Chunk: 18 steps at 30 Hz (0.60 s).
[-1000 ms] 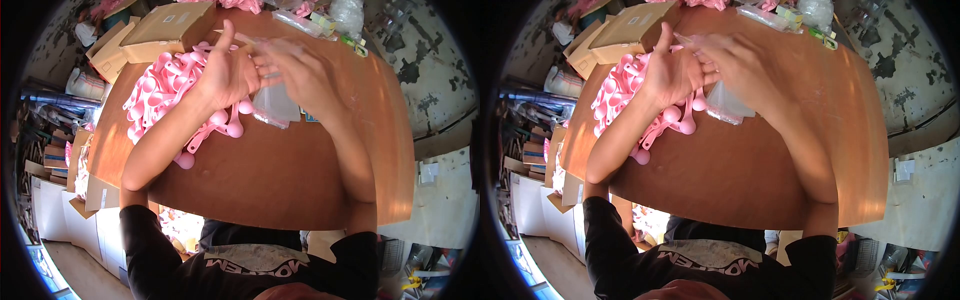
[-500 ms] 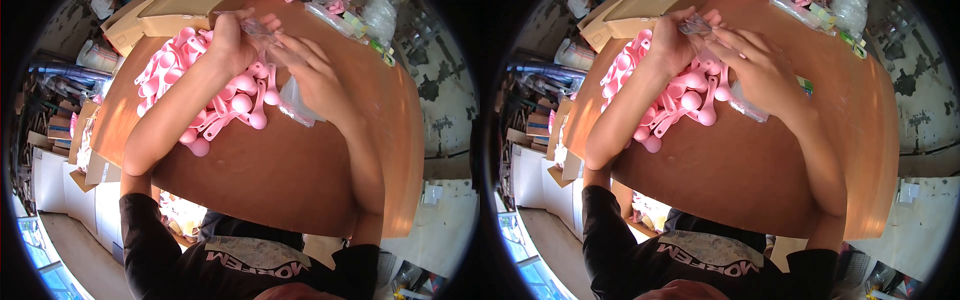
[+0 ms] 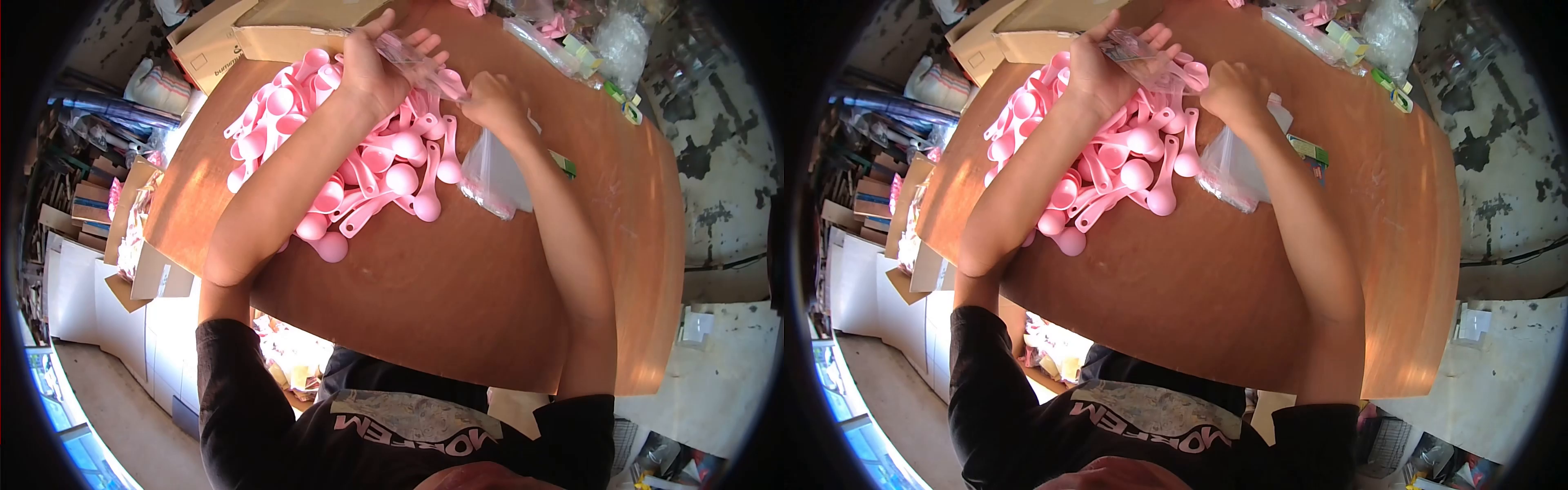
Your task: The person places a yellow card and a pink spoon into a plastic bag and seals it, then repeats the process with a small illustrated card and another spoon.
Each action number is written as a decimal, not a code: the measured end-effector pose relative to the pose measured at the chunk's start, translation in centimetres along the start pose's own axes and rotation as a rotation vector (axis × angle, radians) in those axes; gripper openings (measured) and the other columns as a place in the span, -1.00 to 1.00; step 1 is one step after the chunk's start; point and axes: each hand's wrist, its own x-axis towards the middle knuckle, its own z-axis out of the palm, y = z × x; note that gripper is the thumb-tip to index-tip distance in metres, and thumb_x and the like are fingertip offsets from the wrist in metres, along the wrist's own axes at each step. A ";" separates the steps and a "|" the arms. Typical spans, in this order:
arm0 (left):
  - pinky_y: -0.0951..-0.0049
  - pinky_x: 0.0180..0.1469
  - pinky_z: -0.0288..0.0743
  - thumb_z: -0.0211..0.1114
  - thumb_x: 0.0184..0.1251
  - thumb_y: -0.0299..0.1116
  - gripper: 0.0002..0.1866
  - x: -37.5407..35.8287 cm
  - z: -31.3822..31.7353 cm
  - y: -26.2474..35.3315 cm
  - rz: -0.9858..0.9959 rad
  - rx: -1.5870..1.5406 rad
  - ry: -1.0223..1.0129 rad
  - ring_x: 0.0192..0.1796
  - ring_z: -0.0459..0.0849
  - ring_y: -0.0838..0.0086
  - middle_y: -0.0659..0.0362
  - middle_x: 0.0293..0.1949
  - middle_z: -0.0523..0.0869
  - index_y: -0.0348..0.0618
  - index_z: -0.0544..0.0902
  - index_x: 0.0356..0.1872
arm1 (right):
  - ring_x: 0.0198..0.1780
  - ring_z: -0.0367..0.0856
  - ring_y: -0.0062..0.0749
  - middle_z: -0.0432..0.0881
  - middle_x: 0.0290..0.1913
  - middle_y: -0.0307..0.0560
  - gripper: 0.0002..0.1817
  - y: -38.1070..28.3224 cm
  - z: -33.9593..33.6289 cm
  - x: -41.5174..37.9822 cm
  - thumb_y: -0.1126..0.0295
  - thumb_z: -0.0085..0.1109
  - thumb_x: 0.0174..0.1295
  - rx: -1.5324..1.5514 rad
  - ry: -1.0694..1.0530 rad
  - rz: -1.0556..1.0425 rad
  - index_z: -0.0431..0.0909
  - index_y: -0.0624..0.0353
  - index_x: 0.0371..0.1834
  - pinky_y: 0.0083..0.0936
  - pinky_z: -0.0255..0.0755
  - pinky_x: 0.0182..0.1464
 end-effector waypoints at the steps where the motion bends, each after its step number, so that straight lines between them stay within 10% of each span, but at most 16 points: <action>1: -0.14 0.31 0.35 0.04 0.44 -0.24 -0.40 -0.1 0.1 0.0 0.008 0.007 -0.006 0.26 0.40 0.00 -0.21 0.20 0.34 -0.48 0.07 0.28 | -0.31 0.70 -0.06 0.69 -0.44 0.11 -0.78 -0.1 0.0 0.3 0.27 0.16 0.04 -0.012 -0.022 0.045 0.72 0.14 -0.38 -0.28 0.51 -0.24; 5: -0.22 0.35 0.24 0.05 0.43 -0.30 -0.44 -0.4 -0.3 0.2 0.021 -0.056 -0.055 0.36 0.29 -0.01 -0.24 0.29 0.26 -0.48 0.09 0.26 | -0.34 0.70 -0.22 0.67 -0.52 0.06 -0.75 0.8 0.1 1.6 0.24 0.17 0.10 0.115 -0.131 0.106 0.66 0.20 -0.52 -0.34 0.50 -0.30; 11: -0.22 0.39 0.18 0.05 0.38 -0.37 -0.46 -1.0 0.1 0.2 0.094 -0.098 -0.095 0.37 0.29 -0.05 -0.26 0.28 0.28 -0.46 0.13 0.26 | -0.33 0.68 -0.34 0.68 -0.25 -0.02 -0.80 1.5 -2.5 -2.5 0.34 0.07 0.18 1.492 0.026 0.359 0.51 0.25 -0.24 -0.47 0.48 -0.30; 18: -0.21 0.42 0.15 0.04 0.35 -0.44 -0.43 -1.6 1.1 -0.4 0.108 -0.084 -0.178 0.39 0.27 -0.10 -0.30 0.29 0.28 -0.45 0.09 0.30 | -0.70 0.12 -0.77 0.31 -0.57 -0.41 -0.65 1.8 -5.6 -8.2 0.08 0.21 0.27 1.869 -0.269 0.592 0.47 0.15 -0.18 -0.73 -0.05 -0.69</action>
